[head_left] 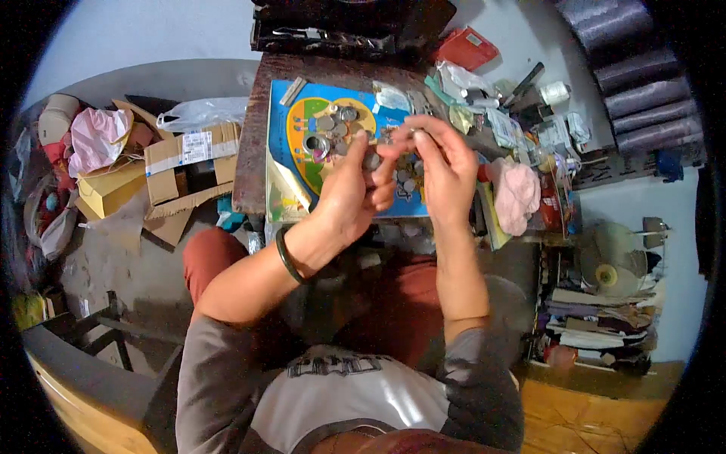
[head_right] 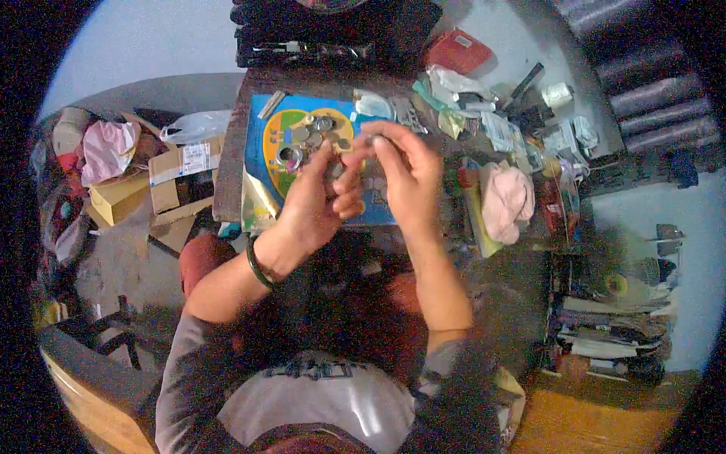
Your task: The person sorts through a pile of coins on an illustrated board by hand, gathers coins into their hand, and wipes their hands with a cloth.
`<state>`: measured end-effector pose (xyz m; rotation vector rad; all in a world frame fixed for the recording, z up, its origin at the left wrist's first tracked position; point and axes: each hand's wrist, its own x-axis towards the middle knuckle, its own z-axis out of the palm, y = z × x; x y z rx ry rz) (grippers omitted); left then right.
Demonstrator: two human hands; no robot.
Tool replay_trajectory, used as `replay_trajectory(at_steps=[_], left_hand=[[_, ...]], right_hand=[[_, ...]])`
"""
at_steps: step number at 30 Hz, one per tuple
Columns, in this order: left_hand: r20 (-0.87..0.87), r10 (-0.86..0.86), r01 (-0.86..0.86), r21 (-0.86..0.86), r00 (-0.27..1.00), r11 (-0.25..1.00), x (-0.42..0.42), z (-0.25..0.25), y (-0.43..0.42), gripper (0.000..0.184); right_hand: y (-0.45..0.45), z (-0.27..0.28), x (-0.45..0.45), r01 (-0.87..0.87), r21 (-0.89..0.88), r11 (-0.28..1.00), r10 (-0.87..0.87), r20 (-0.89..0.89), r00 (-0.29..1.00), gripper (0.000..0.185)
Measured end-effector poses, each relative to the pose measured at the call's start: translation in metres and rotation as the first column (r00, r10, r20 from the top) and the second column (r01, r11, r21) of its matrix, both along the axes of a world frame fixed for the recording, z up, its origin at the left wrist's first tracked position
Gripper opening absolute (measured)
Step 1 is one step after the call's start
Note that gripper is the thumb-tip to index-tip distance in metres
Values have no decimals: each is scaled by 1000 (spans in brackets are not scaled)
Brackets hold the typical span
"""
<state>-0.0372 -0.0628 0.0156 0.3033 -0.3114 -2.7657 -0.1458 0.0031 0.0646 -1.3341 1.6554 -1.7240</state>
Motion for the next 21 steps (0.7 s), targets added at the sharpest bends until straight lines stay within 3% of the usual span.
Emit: replay_trajectory(at_steps=[1,4,5,6,8,11,12,13,15,16,17,19,21], left_hand=[[25,-12,11,2,1000,1000,-2,-2,1,49],[72,63,-56,-91,995,994,-4,0,8,52],[58,58,-53,-84,997,995,-5,-1,8,56],[60,61,-55,-99,996,994,-6,-2,9,57],[50,71,-64,-137,996,989,-9,-4,7,58],[35,87,-77,-234,996,969,-12,-9,6,61],[29,90,-79,-266,996,961,-12,-11,4,62],[-72,-17,0,-236,997,972,-4,-16,-3,59],[7,101,-91,-359,995,929,-10,-9,5,61],[38,163,-132,-421,986,897,-11,-6,7,62],[4,152,-137,-407,988,903,-10,-7,5,60],[99,217,-172,-340,971,925,-11,-8,8,56],[175,236,-175,-307,956,935,-12,-6,12,53]], right_hand=[[1,-3,-2,53,-43,998,-56,-68,996,17],[6,-2,-3,43,-15,999,-45,-273,961,13],[4,-2,5,2,-29,1000,-9,-264,964,11],[12,12,8,-24,111,994,69,-418,906,14],[18,24,8,-52,191,980,149,-542,827,14],[19,20,-3,22,115,993,56,-629,776,18],[21,19,-3,47,161,986,74,-669,739,18],[22,17,0,76,206,976,94,-704,704,19],[24,19,14,161,247,956,109,-804,584,21],[24,17,17,167,226,960,82,-794,603,21],[23,15,19,172,205,964,56,-784,618,21],[19,8,18,160,87,983,-24,-810,586,18],[17,5,12,177,97,979,-26,-810,586,14]])
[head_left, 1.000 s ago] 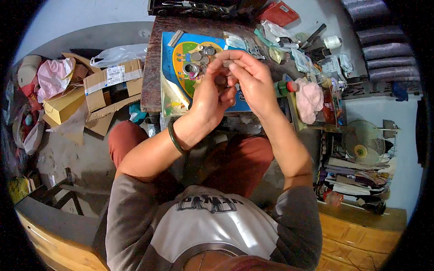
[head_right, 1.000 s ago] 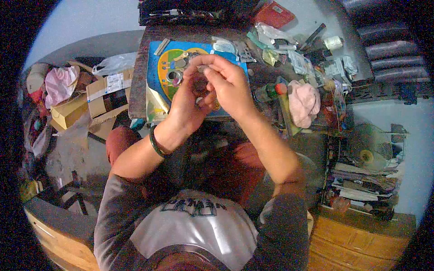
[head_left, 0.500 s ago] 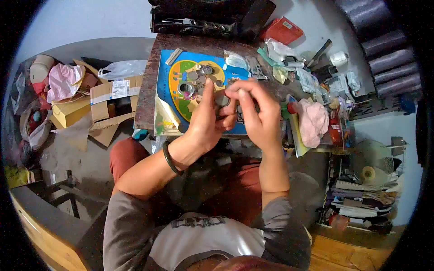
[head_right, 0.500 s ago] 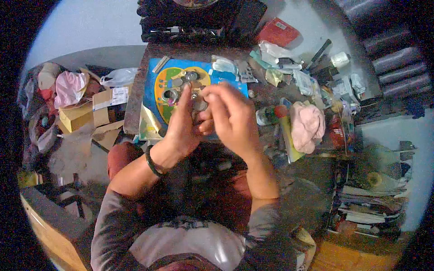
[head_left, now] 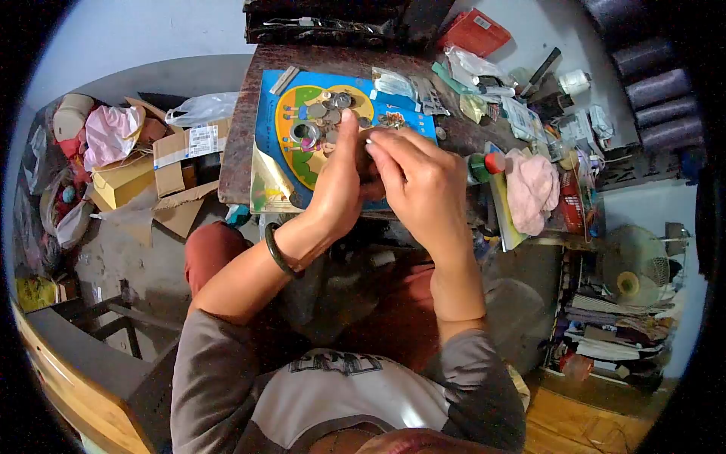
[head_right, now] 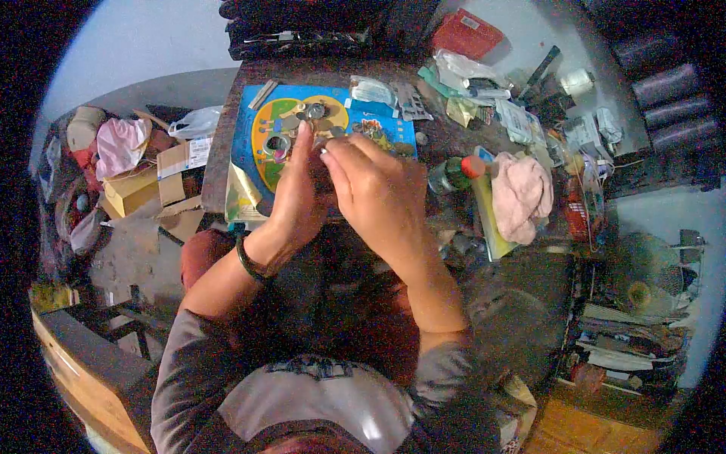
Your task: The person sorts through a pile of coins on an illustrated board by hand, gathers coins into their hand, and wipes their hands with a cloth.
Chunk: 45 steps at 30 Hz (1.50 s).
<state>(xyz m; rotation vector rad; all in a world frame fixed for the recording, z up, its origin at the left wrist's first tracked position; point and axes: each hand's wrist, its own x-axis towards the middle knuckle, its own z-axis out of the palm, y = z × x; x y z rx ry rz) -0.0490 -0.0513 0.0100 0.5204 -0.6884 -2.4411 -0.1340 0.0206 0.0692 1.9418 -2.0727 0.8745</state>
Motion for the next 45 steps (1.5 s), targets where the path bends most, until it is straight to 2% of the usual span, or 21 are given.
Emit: replay_trajectory(at_steps=[1,4,5,6,7,12,15,18,21,24,27,31,33,36,39,40,42,45], left_hand=[[30,-10,10,4,999,1000,2,3,2,52],[26,-51,51,-33,998,998,7,3,-3,44],[9,-67,68,-50,998,996,9,2,-6,41],[-28,-72,71,-29,997,997,15,9,-7,27],[-53,-68,65,-52,996,997,15,7,-8,25],[-105,-14,-2,-154,994,988,17,-1,-12,16],[-164,3,-27,-143,986,989,17,-1,-12,15],[-147,-8,11,19,989,1000,14,4,-8,8],[-139,-3,-13,-114,990,993,8,-5,-6,7],[-108,14,-26,-110,994,994,10,-2,-8,11],[-136,13,-28,-107,991,994,4,-7,-8,16],[-107,-22,16,-57,994,998,1,-4,-9,27],[-128,-40,35,-39,991,999,0,-5,-13,31],[-102,-23,31,81,994,996,1,2,-9,31],[-113,-75,78,25,991,997,1,-3,-8,27],[-94,-38,36,-14,995,999,2,-2,-7,25],[-60,42,-47,-93,997,995,4,3,-5,24],[-184,26,-27,-4,983,1000,7,-3,-10,21]], right_hand=[[-1,-2,-3,7,3,1000,-7,0,1000,13],[-10,-10,-8,5,-179,984,26,169,985,12],[-10,-9,-7,25,-191,981,27,269,963,13],[-10,-7,-7,46,-199,979,30,365,930,14],[-9,-4,-8,69,-205,976,33,455,890,14],[-9,-11,-20,-19,27,999,-4,670,742,25],[-8,-18,-21,18,21,1000,-27,628,778,25],[-10,-19,-17,81,-70,994,-34,506,862,23],[-9,-17,-15,69,-23,997,-53,430,901,23],[-11,-22,-14,56,-121,991,3,444,896,18],[-15,-25,-15,-53,-272,961,132,281,951,16],[-6,-18,-15,-40,-133,990,91,403,911,13],[-6,-17,-15,-36,-201,979,106,351,930,11],[-6,-20,-17,-58,-270,961,123,231,965,11],[-5,-21,-21,-93,-264,960,129,119,984,16],[-5,-20,-22,-105,-255,961,131,88,987,18],[-5,-20,-26,-127,-208,970,165,175,971,21],[-7,-20,-20,-128,-223,967,192,297,935,25]])
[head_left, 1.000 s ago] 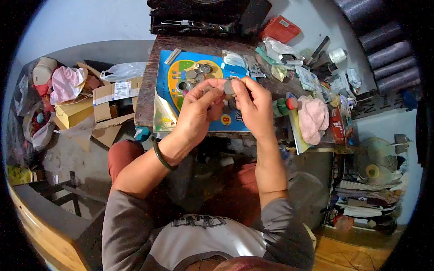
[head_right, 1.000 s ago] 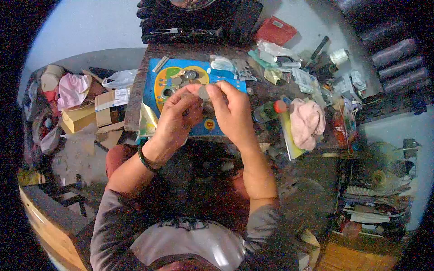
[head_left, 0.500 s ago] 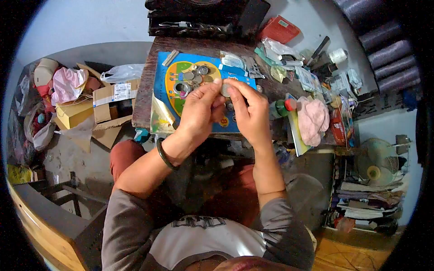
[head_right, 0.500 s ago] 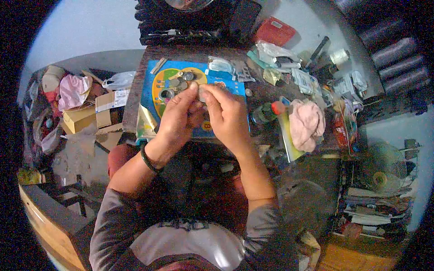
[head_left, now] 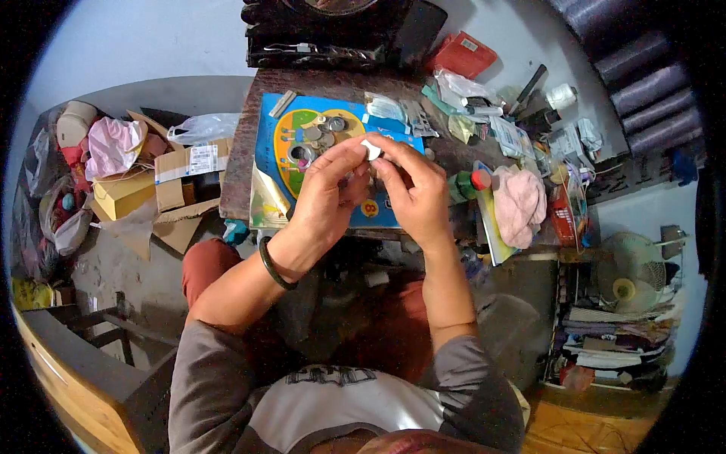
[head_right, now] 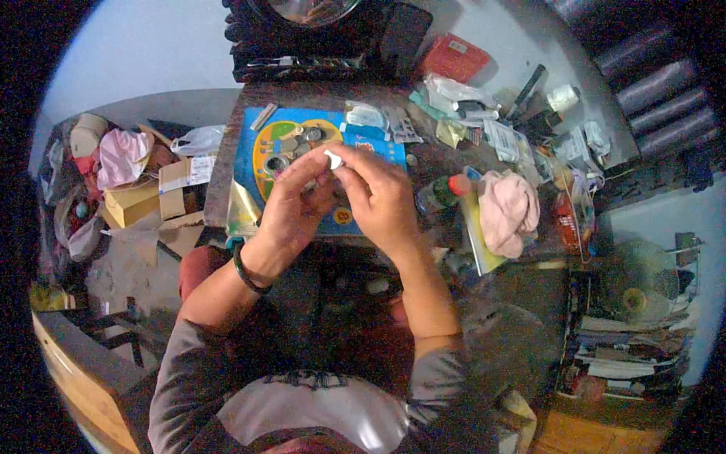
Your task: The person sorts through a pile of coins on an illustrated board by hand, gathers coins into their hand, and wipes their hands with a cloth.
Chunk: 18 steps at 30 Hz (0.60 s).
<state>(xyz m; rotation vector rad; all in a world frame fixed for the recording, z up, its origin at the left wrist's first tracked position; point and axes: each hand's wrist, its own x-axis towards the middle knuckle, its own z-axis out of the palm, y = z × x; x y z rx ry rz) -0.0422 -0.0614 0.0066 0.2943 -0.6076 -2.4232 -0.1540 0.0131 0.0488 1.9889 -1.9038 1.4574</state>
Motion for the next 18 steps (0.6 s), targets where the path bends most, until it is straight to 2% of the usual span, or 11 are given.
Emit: replay_trajectory(at_steps=[3,7,9,10,13,16,17,18], left_hand=[[-32,-23,22,-28,999,999,1,2,-2,19],[14,-29,30,-105,999,994,-2,-4,-3,14],[62,-30,39,-145,998,989,-3,-5,-4,15],[64,-28,35,-97,998,995,-3,-5,-2,16],[-3,-87,87,-26,996,996,0,-8,-5,19],[38,-100,96,95,994,991,-2,-6,-8,23],[-8,-107,107,122,994,987,-2,-5,-9,24],[-55,-114,122,148,992,981,-3,-4,-9,25]], right_hand=[[1,0,2,14,30,999,-16,59,998,27],[4,5,3,28,104,994,-36,80,996,28],[3,5,0,-30,92,995,27,35,999,28],[3,4,-1,-58,89,994,57,16,998,28],[3,2,9,-37,81,996,17,236,972,31],[1,0,0,57,15,998,-58,171,984,28],[4,2,2,82,35,996,-88,224,971,25],[5,5,3,88,52,995,-97,198,975,24]])
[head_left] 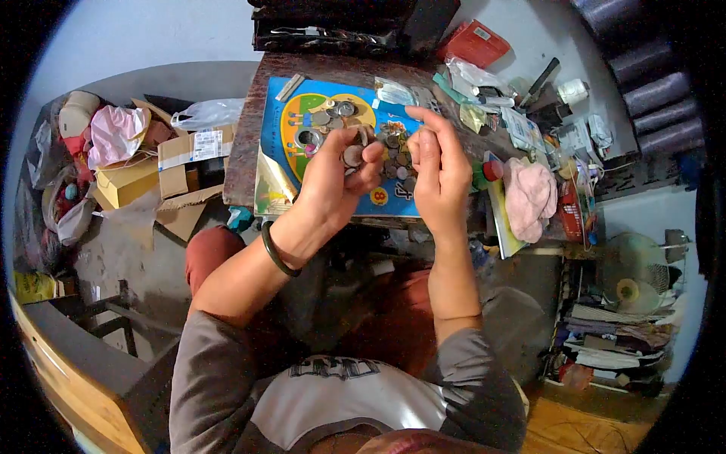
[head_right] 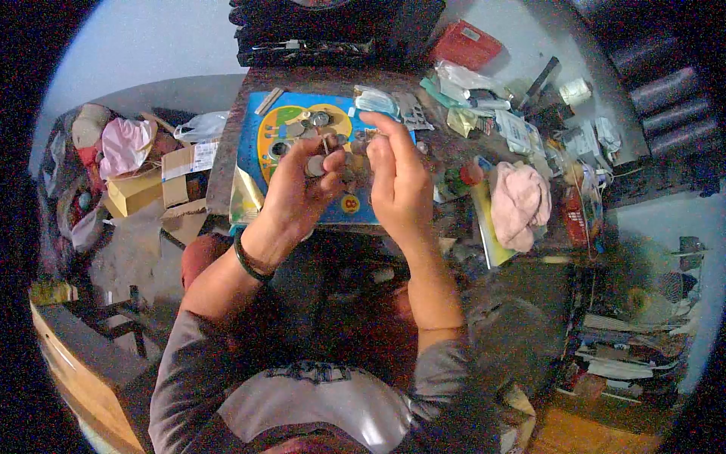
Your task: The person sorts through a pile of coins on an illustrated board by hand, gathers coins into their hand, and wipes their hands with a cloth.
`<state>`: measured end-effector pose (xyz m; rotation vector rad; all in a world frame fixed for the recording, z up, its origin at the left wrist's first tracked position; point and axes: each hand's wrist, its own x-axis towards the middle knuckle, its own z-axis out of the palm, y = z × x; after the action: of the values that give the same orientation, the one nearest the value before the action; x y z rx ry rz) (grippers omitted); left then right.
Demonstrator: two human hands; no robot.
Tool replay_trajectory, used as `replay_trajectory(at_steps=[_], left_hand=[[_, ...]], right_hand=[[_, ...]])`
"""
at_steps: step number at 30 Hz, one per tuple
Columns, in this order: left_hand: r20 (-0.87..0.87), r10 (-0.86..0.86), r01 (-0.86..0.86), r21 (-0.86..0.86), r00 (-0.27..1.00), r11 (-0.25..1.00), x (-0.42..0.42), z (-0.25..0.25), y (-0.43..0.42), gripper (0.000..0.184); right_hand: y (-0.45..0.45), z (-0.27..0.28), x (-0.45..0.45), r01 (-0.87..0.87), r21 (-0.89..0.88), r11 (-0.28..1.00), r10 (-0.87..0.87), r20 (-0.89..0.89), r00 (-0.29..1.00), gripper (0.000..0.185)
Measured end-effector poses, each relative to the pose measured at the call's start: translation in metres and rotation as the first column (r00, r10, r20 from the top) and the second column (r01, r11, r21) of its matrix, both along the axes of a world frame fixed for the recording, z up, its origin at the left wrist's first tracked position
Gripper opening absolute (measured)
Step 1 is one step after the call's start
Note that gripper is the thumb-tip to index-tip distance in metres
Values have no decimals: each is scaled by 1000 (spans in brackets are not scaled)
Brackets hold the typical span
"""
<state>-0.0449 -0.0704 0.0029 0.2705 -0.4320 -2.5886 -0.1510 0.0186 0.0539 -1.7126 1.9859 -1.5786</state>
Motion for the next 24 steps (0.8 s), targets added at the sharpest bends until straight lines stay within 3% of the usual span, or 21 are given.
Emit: replay_trajectory(at_steps=[2,4,7,11,14,15,19,24], left_hand=[[-40,-9,10,28,999,1000,-1,1,1,28],[-28,-12,13,19,1000,1000,0,3,3,33],[211,-7,-15,105,978,994,-3,16,13,33],[204,6,-23,79,979,997,-3,14,19,32],[64,6,-10,72,998,997,5,9,-2,35],[84,100,-106,73,991,992,9,16,-6,38],[28,216,-216,-15,976,976,25,23,-17,36],[92,189,-194,46,978,980,24,14,-18,22]], right_hand=[[2,3,0,15,41,999,-13,-48,999,23],[-2,1,4,-17,-60,998,8,-152,988,23],[-4,-1,8,-90,-127,988,57,-237,970,23],[-13,-1,9,-196,-8,981,176,-411,894,20],[-14,-2,-8,-90,-181,979,50,-214,976,18],[-11,3,-12,-10,-143,990,-14,-168,986,16],[-2,-4,-23,93,236,967,18,-430,903,16],[-2,-11,-18,134,343,929,76,-535,841,23]])
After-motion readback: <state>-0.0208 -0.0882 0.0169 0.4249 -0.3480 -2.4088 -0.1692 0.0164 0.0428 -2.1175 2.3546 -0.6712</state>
